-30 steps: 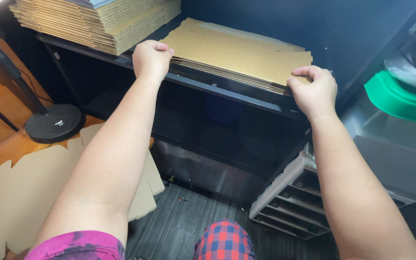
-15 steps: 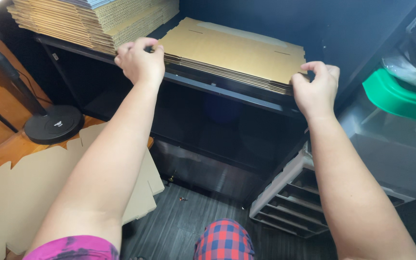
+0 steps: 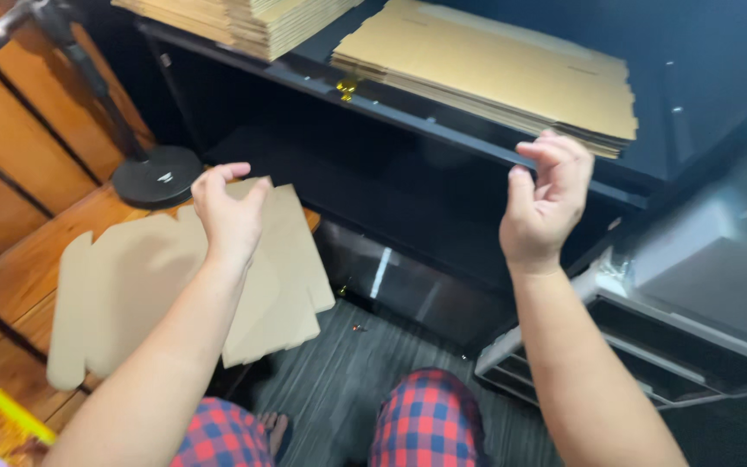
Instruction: The person sits on the floor and repeatedly picks up flat, pre-cut cardboard pieces from a wooden chair. They then place each piece onto a stack on a black shelf unit to the right.
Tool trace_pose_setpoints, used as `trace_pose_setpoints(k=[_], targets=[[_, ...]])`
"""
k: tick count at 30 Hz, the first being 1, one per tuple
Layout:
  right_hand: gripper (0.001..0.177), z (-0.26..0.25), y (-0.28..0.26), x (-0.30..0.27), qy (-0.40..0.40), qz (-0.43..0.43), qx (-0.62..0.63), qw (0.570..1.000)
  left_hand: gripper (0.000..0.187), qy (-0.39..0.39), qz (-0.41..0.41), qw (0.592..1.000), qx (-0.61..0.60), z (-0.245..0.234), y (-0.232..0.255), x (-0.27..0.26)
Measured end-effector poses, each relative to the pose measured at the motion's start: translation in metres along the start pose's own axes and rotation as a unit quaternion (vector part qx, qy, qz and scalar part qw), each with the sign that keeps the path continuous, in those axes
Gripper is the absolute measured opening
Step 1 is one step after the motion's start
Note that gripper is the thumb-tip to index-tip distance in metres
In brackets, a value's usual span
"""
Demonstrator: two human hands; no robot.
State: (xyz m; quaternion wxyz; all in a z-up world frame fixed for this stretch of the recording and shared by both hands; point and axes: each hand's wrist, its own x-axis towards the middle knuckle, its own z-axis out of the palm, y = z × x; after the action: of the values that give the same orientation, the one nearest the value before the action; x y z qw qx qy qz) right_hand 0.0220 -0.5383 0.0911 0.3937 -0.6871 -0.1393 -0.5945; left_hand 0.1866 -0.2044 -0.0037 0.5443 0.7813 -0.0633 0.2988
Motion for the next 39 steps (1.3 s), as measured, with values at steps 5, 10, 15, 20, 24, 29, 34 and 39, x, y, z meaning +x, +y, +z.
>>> trace_pose_setpoints(k=[5,10,15,20,24,29,34,39], targets=[[0.02,0.058,0.018,-0.074,0.011,0.106,0.065,0.992,0.027,-0.043,-0.089,0.995,0.008,-0.039,-0.067,-0.048],[0.02,0.116,0.03,-0.16,0.005,0.243,0.08,0.967,0.028,-0.077,-0.13,0.986,0.064,-0.05,-0.13,-0.084],[0.016,0.156,0.033,-0.239,-0.068,0.361,0.003,0.93,0.024,-0.139,-0.139,0.963,0.182,-0.054,-0.135,-0.107],[0.019,0.154,0.044,-0.278,-0.189,0.422,-0.083,0.883,0.02,-0.16,-0.063,0.968,0.185,-0.042,-0.156,-0.116],[0.026,0.147,0.062,-0.305,-0.237,0.475,-0.094,0.842,0.022,-0.222,0.009,0.956,0.19,-0.041,-0.152,-0.125],[0.036,0.153,0.06,-0.316,-0.256,0.483,-0.058,0.835,0.034,-0.286,0.019,0.925,0.25,-0.048,-0.131,-0.132],[0.043,0.156,0.044,-0.306,-0.267,0.488,-0.006,0.831,0.044,-0.324,-0.016,0.91,0.257,-0.05,-0.117,-0.13],[0.039,0.158,0.05,-0.307,-0.268,0.462,-0.031,0.845,0.061,-0.384,-0.05,0.887,0.254,-0.058,-0.087,-0.125]])
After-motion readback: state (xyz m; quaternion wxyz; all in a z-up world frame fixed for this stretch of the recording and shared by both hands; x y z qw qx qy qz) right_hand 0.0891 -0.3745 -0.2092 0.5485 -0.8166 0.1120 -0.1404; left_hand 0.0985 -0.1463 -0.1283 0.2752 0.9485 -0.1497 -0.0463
